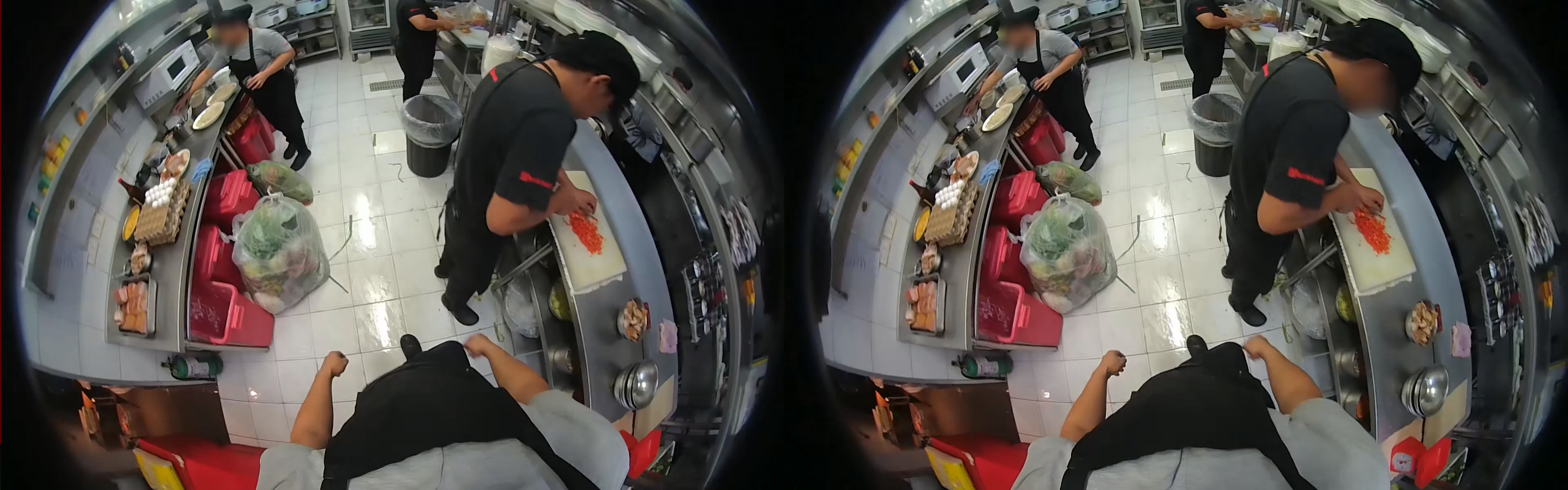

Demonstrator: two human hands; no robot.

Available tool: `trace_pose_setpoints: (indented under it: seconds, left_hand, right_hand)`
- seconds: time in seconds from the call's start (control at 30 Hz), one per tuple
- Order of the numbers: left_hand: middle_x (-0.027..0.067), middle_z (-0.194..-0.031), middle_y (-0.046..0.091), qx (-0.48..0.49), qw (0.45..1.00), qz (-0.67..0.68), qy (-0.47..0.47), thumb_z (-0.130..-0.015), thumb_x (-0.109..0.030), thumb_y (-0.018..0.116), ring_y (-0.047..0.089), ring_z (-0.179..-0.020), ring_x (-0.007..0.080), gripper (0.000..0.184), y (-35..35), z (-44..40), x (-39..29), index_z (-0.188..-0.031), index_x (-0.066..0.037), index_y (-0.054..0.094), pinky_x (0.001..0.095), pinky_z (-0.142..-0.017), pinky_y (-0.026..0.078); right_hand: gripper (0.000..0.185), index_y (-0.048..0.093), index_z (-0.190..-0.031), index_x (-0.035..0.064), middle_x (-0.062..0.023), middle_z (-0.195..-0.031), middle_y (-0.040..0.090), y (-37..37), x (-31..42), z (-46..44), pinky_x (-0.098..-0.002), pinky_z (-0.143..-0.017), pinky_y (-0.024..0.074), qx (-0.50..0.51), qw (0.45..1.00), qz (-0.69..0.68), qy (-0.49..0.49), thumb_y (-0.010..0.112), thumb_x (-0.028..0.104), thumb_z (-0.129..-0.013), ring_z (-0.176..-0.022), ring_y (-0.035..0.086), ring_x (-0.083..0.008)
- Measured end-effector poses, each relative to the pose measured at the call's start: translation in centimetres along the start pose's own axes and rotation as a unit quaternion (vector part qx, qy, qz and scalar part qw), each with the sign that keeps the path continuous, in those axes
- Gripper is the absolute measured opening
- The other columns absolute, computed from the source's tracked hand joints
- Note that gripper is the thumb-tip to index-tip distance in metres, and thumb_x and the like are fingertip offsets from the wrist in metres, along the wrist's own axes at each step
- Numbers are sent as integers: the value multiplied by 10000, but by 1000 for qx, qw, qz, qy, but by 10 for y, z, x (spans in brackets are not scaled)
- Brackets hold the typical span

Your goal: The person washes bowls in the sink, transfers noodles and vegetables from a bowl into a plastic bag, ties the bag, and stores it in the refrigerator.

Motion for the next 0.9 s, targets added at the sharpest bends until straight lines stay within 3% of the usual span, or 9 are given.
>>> trace_pose_setpoints:
  seconds: [0.07,0.17,0.23,0.37,0.47,0.6,0.8,0.87,0.9]
  left_hand:
    - [136,-693,605,-2,995,91,-46,-738,-155,503,585,-566,210,223,-22,6,5,-812,23,617,347,-488,499]
    - [115,-671,591,-36,979,188,-72,-755,-163,497,570,-530,182,227,-41,14,12,-830,27,598,327,-443,486]
    - [86,-709,610,21,995,94,38,-709,-172,577,596,-600,196,200,-43,2,36,-831,-16,607,335,-504,499]
    - [90,-738,611,73,996,48,-13,-716,-206,583,593,-637,215,224,-43,-15,68,-856,-32,598,365,-543,489]
    - [93,-759,611,103,994,23,-15,-721,-231,587,590,-665,228,242,-67,-54,66,-874,-43,591,387,-572,482]
    - [97,-788,612,123,992,5,8,-728,-265,593,586,-702,246,267,-148,-142,22,-898,-59,582,417,-611,472]
    - [103,-832,612,66,993,98,-23,-739,-315,601,580,-757,274,306,-321,-306,-87,-935,-82,568,462,-670,457]
    - [117,-761,605,4,990,137,21,-766,-299,555,578,-660,285,301,-371,-346,-137,-924,-43,569,502,-560,440]
    - [130,-683,598,-55,984,156,71,-791,-274,507,577,-554,291,305,-392,-364,-164,-906,0,572,534,-441,425]
  right_hand:
    - [248,603,-704,22,-85,-596,590,-81,-5,-51,-303,-458,482,-201,920,-337,-23,550,256,-767,-487,578,-166]
    - [237,599,-742,18,-87,-615,587,-179,-1,-159,-287,-448,480,-182,955,-227,-59,556,249,-776,-491,570,-154]
    - [254,603,-839,6,-98,-666,609,-269,17,-170,-292,-476,489,-153,885,-439,29,565,248,-771,-536,592,-166]
    - [272,603,-880,1,-108,-706,623,-388,26,-192,-298,-506,492,-224,823,-522,-7,591,245,-760,-559,601,-169]
    - [298,637,-803,77,-124,-707,634,-413,-4,-204,-382,-587,486,-349,854,-373,-96,457,315,-797,-540,600,-246]
    - [288,618,-755,10,-102,-625,617,-377,-95,-221,-314,-477,486,-110,890,-415,155,578,295,-756,-502,592,-179]
    - [287,636,-759,0,-108,-597,615,-341,-154,-204,-306,-469,493,-160,914,-346,141,577,281,-758,-499,603,-190]
    - [282,647,-790,0,-114,-615,625,-341,-160,-204,-308,-476,499,-180,861,-433,196,585,273,-760,-487,600,-196]
    - [261,649,-783,3,-116,-602,620,-340,-162,-207,-316,-485,509,-106,725,-599,323,610,257,-740,-477,599,-207]
Point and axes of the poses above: each hand's wrist, its own z-axis away from the middle knuckle, its own y-axis out of the palm, x = y × z, the point moved 4 cm from there along -z, towards the middle knuckle
